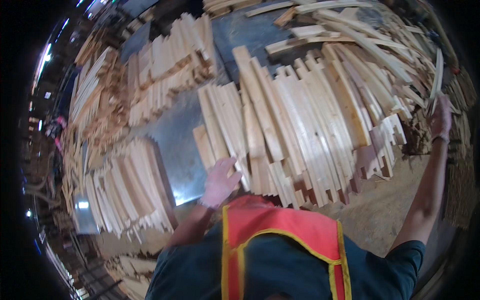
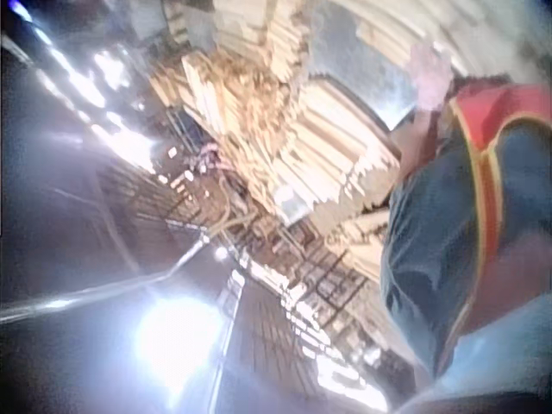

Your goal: The person sorts and stacks wooden planks on a metal table. They pick up pieces from a pile, align them, and place them into a neat stack, occasionally adjusting the pile to reach more pieces.

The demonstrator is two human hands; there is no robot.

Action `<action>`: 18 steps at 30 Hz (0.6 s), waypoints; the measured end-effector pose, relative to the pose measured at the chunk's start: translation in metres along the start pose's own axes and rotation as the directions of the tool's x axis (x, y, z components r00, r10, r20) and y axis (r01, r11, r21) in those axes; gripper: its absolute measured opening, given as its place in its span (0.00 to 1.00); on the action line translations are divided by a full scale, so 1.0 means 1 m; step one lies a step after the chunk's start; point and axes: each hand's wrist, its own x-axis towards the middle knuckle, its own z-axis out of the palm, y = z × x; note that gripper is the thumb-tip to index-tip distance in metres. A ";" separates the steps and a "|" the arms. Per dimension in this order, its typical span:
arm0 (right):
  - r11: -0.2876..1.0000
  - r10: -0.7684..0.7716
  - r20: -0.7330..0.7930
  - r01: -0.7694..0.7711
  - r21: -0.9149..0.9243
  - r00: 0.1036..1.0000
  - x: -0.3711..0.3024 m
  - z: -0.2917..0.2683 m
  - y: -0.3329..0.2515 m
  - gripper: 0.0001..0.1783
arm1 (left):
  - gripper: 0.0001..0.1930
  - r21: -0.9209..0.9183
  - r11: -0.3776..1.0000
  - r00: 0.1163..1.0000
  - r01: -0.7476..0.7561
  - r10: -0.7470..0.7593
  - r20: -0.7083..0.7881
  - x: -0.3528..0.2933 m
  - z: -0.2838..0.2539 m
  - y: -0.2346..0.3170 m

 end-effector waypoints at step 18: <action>0.711 0.702 -0.093 -0.691 0.131 0.706 -0.417 0.010 0.141 0.37 | 0.36 -0.191 0.878 0.898 0.439 -0.418 0.138 0.142 0.057 0.094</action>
